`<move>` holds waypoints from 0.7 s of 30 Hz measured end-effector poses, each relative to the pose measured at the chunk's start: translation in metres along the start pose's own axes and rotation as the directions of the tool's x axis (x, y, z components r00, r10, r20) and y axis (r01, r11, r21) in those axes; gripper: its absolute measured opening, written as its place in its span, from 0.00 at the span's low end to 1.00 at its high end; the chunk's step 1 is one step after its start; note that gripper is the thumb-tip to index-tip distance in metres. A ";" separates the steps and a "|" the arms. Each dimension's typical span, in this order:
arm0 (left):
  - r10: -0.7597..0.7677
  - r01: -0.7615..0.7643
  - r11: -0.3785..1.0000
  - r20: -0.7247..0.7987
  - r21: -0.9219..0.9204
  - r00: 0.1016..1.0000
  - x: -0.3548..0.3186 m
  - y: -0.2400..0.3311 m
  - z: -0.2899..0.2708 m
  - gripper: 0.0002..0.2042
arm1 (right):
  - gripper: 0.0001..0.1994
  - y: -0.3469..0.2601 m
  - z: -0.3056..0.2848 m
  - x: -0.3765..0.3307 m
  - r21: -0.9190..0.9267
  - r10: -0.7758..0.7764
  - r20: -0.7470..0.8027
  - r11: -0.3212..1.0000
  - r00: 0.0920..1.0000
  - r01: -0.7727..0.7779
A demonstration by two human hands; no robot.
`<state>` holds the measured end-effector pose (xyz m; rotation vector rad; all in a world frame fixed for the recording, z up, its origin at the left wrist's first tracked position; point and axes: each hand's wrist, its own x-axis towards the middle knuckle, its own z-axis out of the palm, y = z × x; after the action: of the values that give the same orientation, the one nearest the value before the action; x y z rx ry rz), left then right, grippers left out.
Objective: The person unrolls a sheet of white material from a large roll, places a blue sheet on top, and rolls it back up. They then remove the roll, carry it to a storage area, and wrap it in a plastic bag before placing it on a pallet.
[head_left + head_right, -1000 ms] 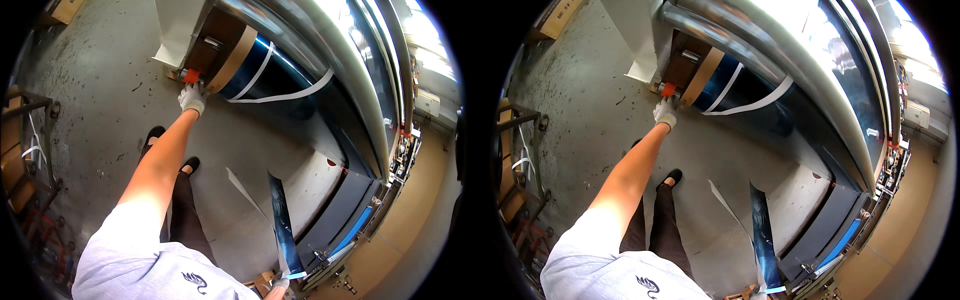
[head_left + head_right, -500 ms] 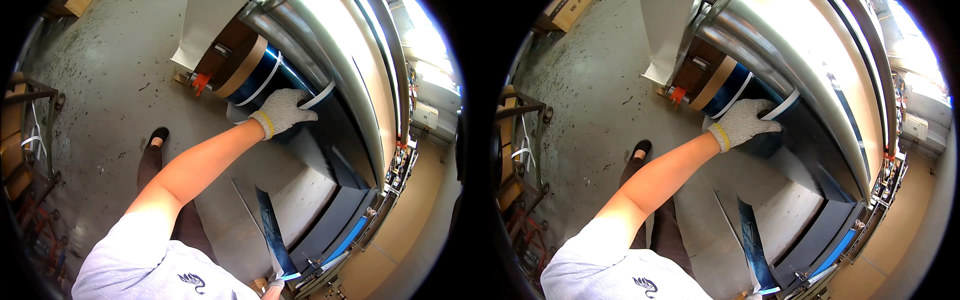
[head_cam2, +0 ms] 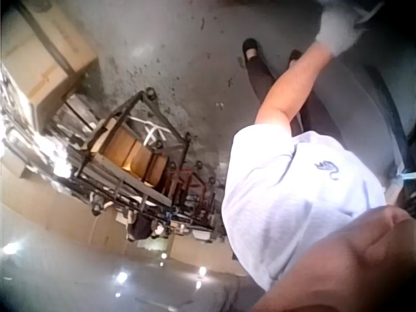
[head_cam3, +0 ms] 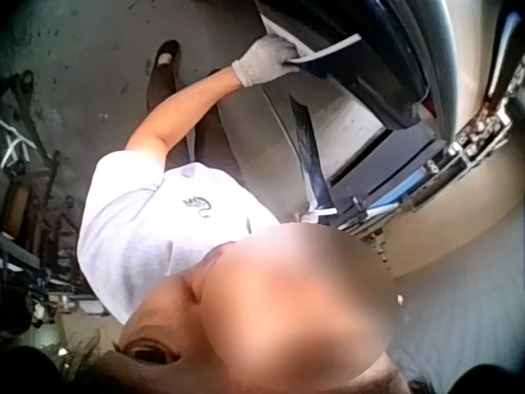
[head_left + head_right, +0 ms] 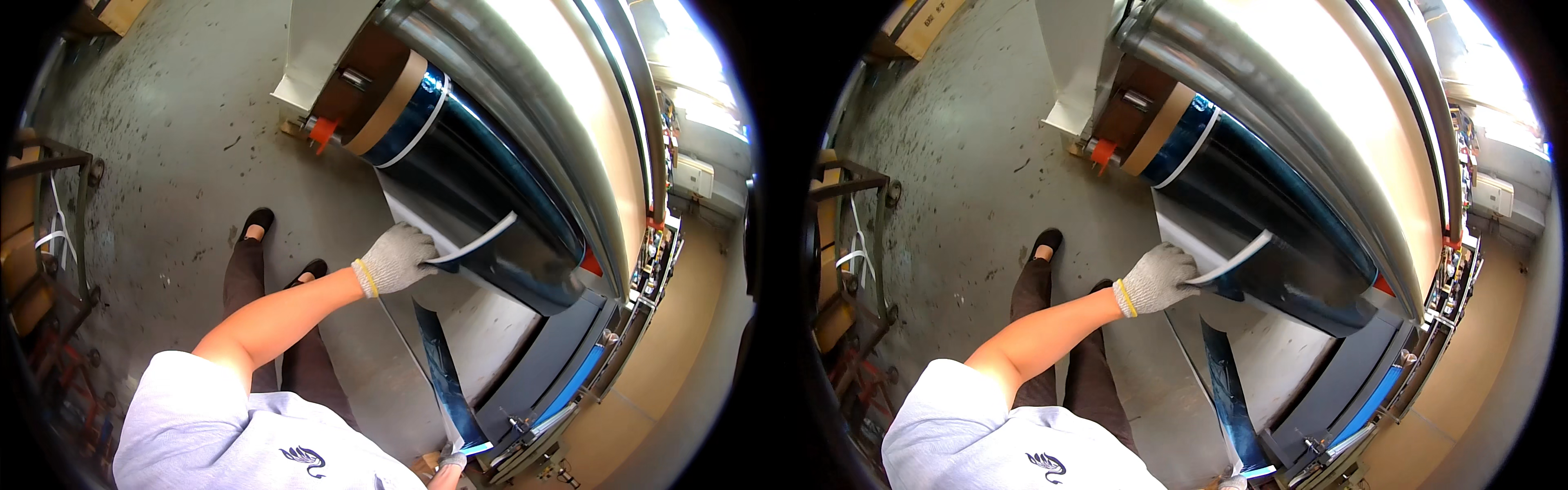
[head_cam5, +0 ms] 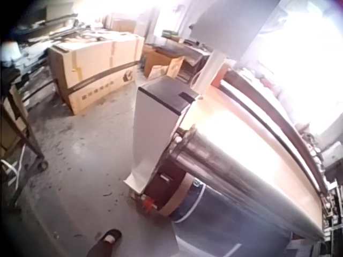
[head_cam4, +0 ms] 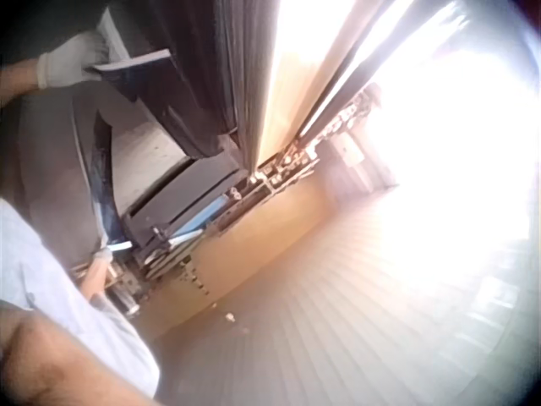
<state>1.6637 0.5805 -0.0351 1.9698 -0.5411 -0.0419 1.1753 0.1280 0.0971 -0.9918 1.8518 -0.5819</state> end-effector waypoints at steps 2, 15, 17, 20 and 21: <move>0.094 -0.093 0.995 -0.022 0.032 0.995 -0.010 0.003 0.002 0.10 | 0.13 0.007 -0.009 0.001 0.024 -0.004 -0.005 1.000 1.000 0.004; 0.244 -0.281 0.944 0.209 0.171 0.947 -0.036 0.034 0.027 0.02 | 0.13 0.049 -0.078 0.021 0.152 0.038 -0.062 0.988 0.997 -0.028; 0.229 -0.280 0.936 0.235 0.214 0.945 -0.051 0.032 0.031 0.03 | 0.12 0.055 -0.086 0.027 0.171 0.048 -0.070 0.985 0.996 -0.036; 0.200 -0.283 0.919 0.294 0.274 0.935 -0.077 0.030 0.035 0.04 | 0.12 0.058 -0.102 0.039 0.220 0.060 -0.087 0.975 0.994 -0.039; 0.194 -0.289 0.911 0.315 0.293 0.929 -0.086 0.030 0.036 0.04 | 0.12 0.062 -0.112 0.043 0.236 0.063 -0.100 0.971 0.993 -0.038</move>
<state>1.5665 0.5730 -0.0431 2.2255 -1.0370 -0.0763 1.0415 0.1248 0.0817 -0.7677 1.8452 -0.8155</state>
